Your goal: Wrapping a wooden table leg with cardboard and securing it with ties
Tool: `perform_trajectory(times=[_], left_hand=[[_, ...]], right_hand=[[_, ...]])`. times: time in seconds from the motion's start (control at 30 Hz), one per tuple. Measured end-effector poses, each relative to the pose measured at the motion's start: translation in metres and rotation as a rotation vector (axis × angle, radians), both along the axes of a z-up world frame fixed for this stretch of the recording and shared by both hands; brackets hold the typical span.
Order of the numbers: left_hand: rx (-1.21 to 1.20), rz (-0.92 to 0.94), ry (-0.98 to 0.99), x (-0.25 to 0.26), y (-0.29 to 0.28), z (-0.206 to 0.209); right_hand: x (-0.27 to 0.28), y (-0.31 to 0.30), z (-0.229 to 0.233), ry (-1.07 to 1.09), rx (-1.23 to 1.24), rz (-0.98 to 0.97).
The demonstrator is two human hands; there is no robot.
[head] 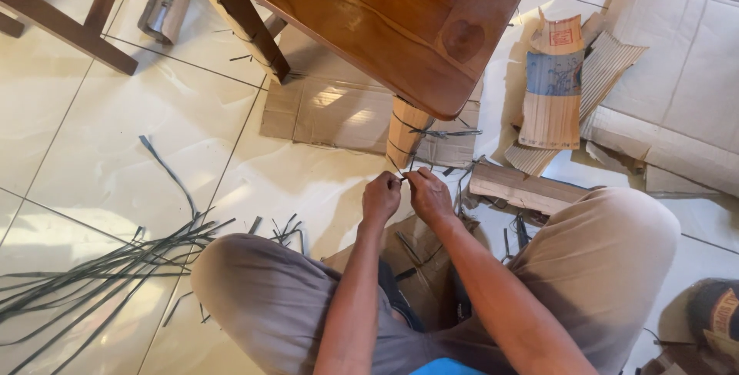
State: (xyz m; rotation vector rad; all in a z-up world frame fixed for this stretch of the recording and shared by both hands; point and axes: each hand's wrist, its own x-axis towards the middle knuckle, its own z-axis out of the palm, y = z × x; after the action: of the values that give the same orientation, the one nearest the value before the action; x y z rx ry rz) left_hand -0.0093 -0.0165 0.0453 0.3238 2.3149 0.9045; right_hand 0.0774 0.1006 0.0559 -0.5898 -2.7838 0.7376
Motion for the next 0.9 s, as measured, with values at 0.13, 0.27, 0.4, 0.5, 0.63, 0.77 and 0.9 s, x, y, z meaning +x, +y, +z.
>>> perform_trajectory(times=[0.13, 0.27, 0.4, 0.5, 0.63, 0.77, 0.9], left_hand=[[0.008, 0.07, -0.012, -0.004, 0.004, -0.008], [0.166, 0.235, -0.042, -0.003, 0.009, -0.023], [0.536, 0.693, -0.456, 0.006, 0.029, -0.023], [0.693, 0.79, -0.657, 0.009, 0.03, -0.001], [0.766, 0.811, -0.701, 0.007, 0.028, -0.022], [0.793, 0.802, -0.721, 0.006, 0.028, -0.041], [0.766, 0.755, -0.665, 0.011, 0.022, -0.037]], right_hand=[[0.0, 0.0, -0.002, 0.015, -0.042, -0.023], [-0.009, 0.0, 0.002, 0.03, -0.133, -0.091], [-0.011, 0.003, -0.017, 0.076, -0.23, -0.13], [-0.014, 0.008, -0.029, -0.014, -0.335, -0.199], [-0.021, 0.015, -0.044, -0.176, -0.686, -0.427], [-0.025, 0.014, -0.045, -0.219, -0.778, -0.511], [-0.021, 0.004, -0.028, -0.204, -0.574, -0.388]])
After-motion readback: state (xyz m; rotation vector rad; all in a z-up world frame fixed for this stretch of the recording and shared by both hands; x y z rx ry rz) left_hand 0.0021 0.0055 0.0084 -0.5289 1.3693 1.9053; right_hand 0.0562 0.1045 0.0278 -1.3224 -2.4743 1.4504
